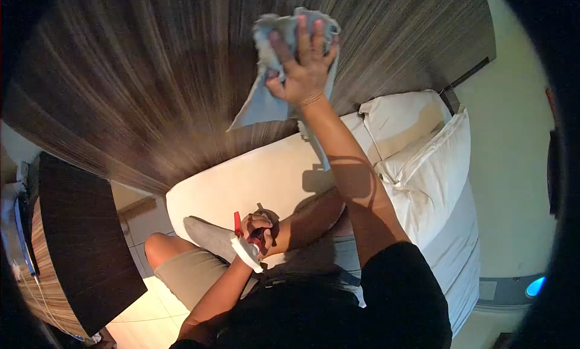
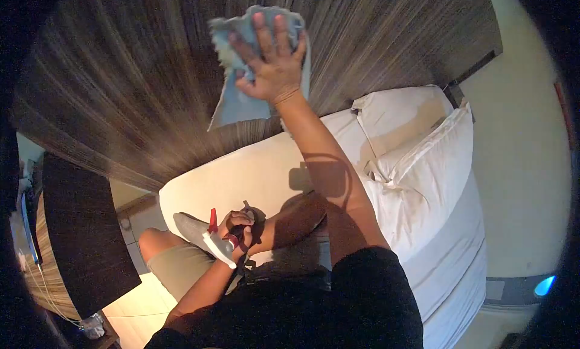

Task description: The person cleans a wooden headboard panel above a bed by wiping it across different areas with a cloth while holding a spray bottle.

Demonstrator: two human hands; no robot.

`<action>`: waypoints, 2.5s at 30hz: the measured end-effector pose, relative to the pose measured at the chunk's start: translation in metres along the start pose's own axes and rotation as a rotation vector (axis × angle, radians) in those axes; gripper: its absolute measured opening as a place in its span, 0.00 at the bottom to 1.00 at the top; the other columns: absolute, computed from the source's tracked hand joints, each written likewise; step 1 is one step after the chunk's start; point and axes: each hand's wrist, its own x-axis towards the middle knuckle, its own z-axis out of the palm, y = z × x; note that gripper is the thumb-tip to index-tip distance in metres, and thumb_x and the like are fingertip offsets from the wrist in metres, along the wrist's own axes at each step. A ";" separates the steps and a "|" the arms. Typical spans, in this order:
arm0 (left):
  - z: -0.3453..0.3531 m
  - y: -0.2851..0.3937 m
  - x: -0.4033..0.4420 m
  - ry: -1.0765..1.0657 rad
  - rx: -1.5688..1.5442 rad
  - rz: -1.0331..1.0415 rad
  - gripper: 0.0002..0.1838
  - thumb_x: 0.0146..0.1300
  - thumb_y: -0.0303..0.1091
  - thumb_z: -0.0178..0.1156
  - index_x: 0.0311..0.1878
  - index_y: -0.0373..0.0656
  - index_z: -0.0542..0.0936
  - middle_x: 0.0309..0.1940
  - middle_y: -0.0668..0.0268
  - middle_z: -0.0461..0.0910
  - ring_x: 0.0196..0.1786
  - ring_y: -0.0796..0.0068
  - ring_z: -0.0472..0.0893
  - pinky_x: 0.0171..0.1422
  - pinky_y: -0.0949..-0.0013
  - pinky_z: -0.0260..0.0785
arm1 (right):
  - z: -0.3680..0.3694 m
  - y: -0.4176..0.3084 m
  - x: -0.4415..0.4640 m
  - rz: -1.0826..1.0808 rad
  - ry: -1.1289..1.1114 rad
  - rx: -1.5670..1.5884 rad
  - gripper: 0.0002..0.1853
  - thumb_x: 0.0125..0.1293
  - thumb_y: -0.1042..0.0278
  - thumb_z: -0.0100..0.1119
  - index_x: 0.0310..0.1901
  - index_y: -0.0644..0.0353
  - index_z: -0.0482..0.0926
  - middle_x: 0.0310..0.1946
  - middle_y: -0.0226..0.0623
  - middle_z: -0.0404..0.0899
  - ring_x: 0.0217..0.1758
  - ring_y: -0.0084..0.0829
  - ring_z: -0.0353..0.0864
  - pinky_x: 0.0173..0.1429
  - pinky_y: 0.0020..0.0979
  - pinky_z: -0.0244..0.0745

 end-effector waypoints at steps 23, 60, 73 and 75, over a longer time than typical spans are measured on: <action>0.015 0.000 0.002 -0.055 0.141 -0.050 0.08 0.58 0.29 0.62 0.36 0.42 0.72 0.33 0.58 0.81 0.41 0.60 0.80 0.51 0.58 0.73 | 0.082 0.097 -0.212 1.058 0.582 0.515 0.43 0.72 0.35 0.29 0.76 0.59 0.37 0.79 0.40 0.37 0.81 0.40 0.31 0.79 0.44 0.26; 0.021 0.003 0.004 -0.024 0.173 -0.074 0.10 0.52 0.19 0.58 0.38 0.39 0.72 0.33 0.57 0.80 0.40 0.60 0.81 0.51 0.59 0.74 | 0.039 0.011 -0.154 0.886 0.170 0.325 0.56 0.53 0.57 0.62 0.75 0.65 0.36 0.73 0.66 0.17 0.75 0.72 0.17 0.62 0.82 0.27; 0.022 0.000 0.004 -0.012 0.180 -0.080 0.09 0.53 0.19 0.57 0.37 0.39 0.72 0.32 0.57 0.79 0.38 0.61 0.81 0.50 0.61 0.74 | 0.075 0.037 -0.210 1.331 0.289 0.257 0.51 0.66 0.28 0.39 0.76 0.61 0.39 0.77 0.57 0.32 0.80 0.53 0.32 0.77 0.50 0.35; 0.023 0.000 0.005 -0.028 0.168 -0.052 0.07 0.58 0.23 0.59 0.37 0.40 0.70 0.33 0.57 0.78 0.40 0.62 0.79 0.50 0.61 0.73 | 0.080 0.018 -0.205 1.346 0.504 0.463 0.52 0.66 0.31 0.42 0.75 0.65 0.38 0.76 0.58 0.28 0.80 0.54 0.28 0.77 0.53 0.31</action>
